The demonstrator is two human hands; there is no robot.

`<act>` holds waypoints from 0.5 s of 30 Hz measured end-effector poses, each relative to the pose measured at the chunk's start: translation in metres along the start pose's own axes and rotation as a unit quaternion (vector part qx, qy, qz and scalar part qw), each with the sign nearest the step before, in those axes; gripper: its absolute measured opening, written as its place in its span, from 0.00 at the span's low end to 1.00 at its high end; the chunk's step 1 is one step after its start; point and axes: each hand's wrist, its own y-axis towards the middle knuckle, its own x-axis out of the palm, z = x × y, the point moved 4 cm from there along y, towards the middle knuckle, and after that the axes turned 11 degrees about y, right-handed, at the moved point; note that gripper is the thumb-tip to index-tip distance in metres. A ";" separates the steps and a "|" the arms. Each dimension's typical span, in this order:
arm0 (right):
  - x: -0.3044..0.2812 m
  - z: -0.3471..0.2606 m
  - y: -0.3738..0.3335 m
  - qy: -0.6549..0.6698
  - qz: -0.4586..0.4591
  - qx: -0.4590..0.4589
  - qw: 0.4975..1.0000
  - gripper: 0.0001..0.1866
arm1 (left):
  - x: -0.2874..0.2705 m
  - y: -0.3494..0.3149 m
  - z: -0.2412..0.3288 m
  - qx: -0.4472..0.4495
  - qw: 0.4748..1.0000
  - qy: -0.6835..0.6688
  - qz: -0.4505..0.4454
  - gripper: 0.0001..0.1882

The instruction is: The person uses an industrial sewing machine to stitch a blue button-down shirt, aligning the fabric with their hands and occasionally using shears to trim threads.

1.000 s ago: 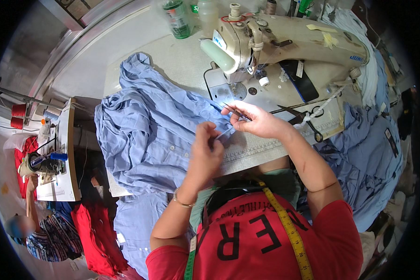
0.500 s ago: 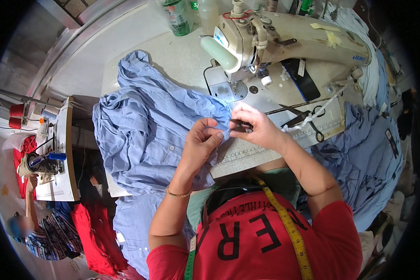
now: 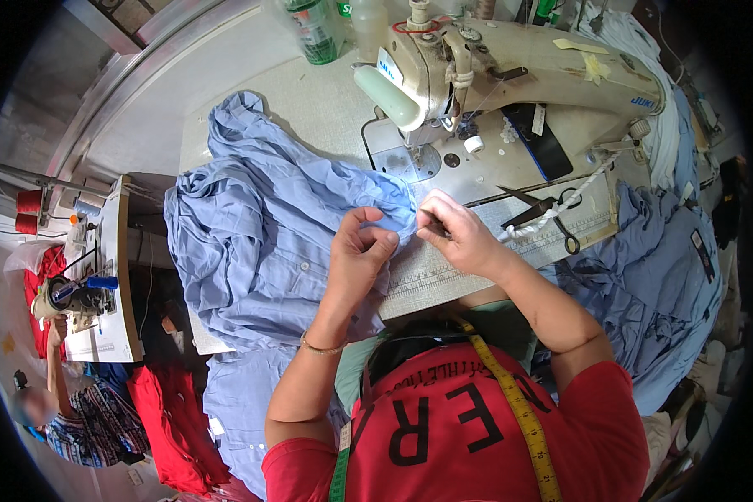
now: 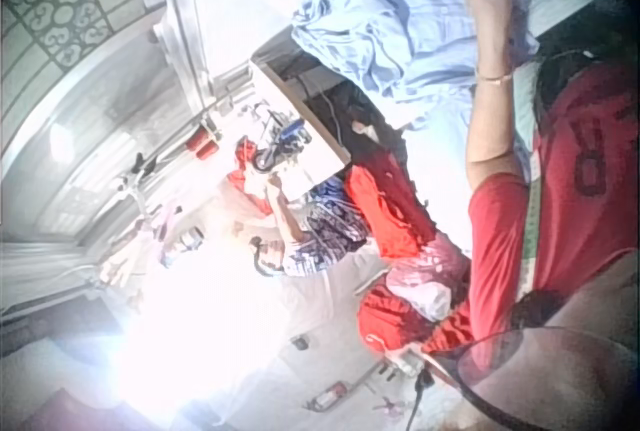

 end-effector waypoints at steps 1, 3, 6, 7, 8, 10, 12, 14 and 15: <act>-0.002 0.002 -0.001 0.020 0.000 0.009 1.000 0.08 | 0.000 0.000 0.000 0.001 1.000 0.003 -0.008 0.17; -0.003 0.006 -0.003 0.055 -0.006 0.018 0.998 0.08 | -0.001 0.000 -0.001 0.003 1.000 0.010 -0.026 0.16; -0.002 0.008 -0.004 0.100 -0.016 0.027 0.994 0.09 | 0.000 -0.001 -0.004 0.055 0.995 0.077 -0.023 0.13; -0.001 0.007 -0.005 0.112 -0.016 0.037 0.993 0.09 | 0.002 -0.003 0.000 0.086 0.989 0.120 -0.024 0.12; -0.001 0.008 -0.005 0.125 -0.015 0.048 0.991 0.09 | 0.005 -0.005 0.007 0.116 0.980 0.162 -0.025 0.11; -0.002 0.001 -0.005 0.093 -0.007 0.050 0.994 0.08 | 0.010 -0.010 0.019 0.169 0.957 0.232 -0.030 0.11; 0.000 -0.005 -0.005 0.044 0.006 0.028 0.999 0.08 | 0.014 -0.014 0.028 0.216 0.932 0.290 -0.038 0.12; 0.004 -0.012 -0.006 -0.021 0.024 -0.016 0.999 0.08 | 0.018 -0.016 0.031 0.255 0.907 0.335 -0.010 0.14; 0.007 -0.015 -0.007 -0.043 0.025 -0.026 0.998 0.09 | 0.019 -0.019 0.031 0.269 0.893 0.359 0.001 0.14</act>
